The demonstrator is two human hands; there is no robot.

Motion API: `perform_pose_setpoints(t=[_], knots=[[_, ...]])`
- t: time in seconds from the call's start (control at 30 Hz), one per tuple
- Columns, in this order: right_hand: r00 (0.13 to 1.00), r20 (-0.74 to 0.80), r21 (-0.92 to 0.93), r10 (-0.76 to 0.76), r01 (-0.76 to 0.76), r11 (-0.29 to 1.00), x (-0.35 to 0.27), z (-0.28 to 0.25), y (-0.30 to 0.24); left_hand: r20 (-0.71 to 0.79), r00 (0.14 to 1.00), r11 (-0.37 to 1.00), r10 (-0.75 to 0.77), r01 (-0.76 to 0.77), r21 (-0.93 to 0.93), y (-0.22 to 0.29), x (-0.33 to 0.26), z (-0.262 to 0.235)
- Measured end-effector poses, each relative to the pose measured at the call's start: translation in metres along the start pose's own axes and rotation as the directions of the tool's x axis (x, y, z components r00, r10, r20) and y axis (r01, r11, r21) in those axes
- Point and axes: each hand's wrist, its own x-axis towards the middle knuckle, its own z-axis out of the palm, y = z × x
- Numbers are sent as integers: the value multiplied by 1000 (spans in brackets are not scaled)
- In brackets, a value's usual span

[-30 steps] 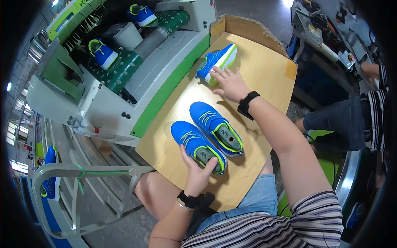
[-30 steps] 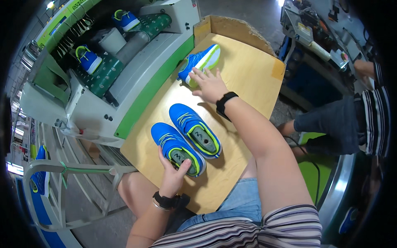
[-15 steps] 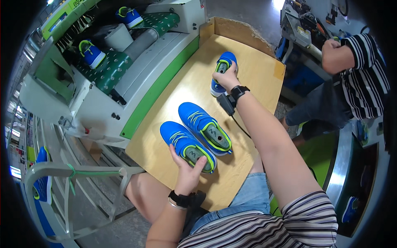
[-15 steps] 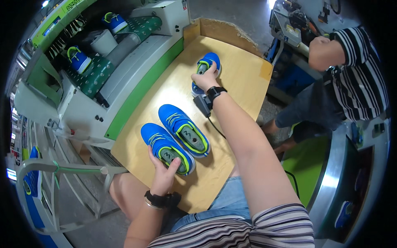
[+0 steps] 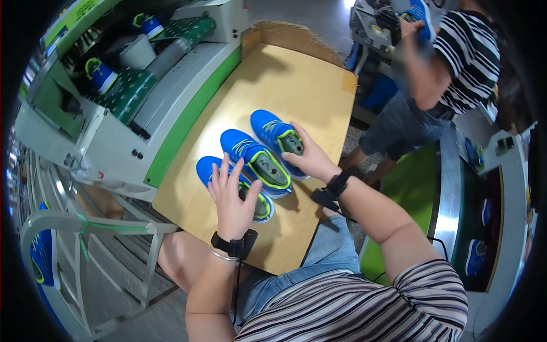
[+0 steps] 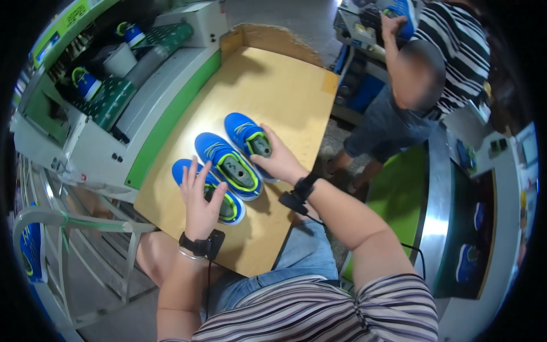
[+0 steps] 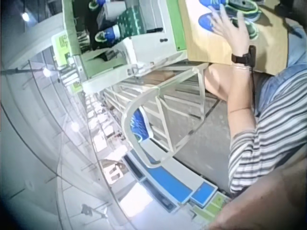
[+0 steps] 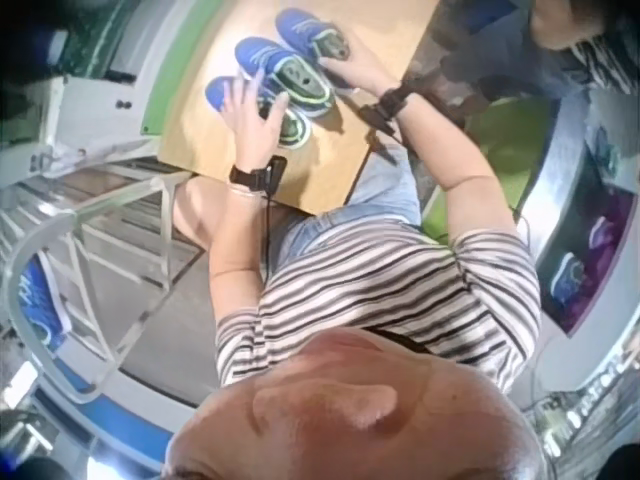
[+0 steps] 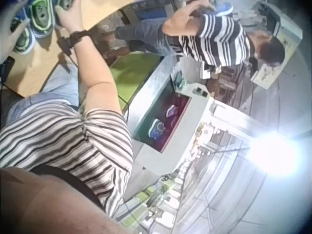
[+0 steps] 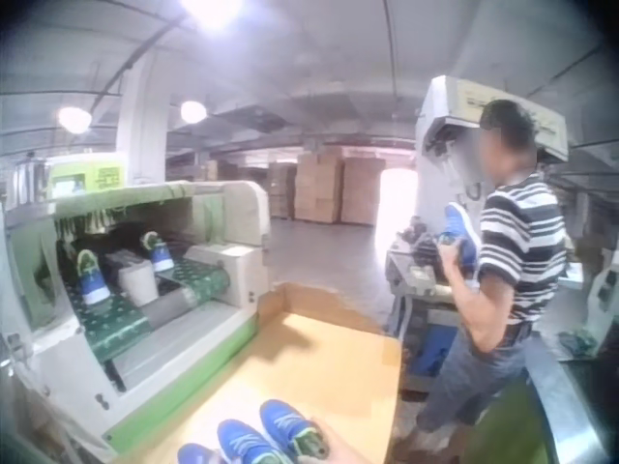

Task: Sort, inspect, and organize blue athletic shoes on a wooden work surface near manufacturing equipment.

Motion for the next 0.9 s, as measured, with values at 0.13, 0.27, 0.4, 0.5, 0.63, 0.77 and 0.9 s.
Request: perform_pose_setpoints(t=[0.13,0.27,0.4,0.5,0.63,0.77,0.9], knots=[[984,-174,89,44,-28,996,-8,10,-5,-51,991,991,126,-128,-39,-17,-3,21],[985,-164,56,-48,58,997,-3,14,-2,-10,990,984,144,-144,-109,-28,-6,13],[984,-176,4,-38,39,999,-6,12,2,8,989,988,149,-149,-42,-29,-7,17],[983,-180,12,-32,35,999,-8,13,1,9,990,989,142,-142,-36,-29,-7,15],[981,-190,0,-47,48,999,-5,16,7,-27,985,985,171,-172,-23,-25,-8,13],[982,-187,24,-39,44,999,-7,13,4,-46,977,977,209,-210,-23,-22,-6,13],[979,-200,51,-37,48,998,-6,13,5,-62,977,978,203,-205,-27,-22,-6,16]])
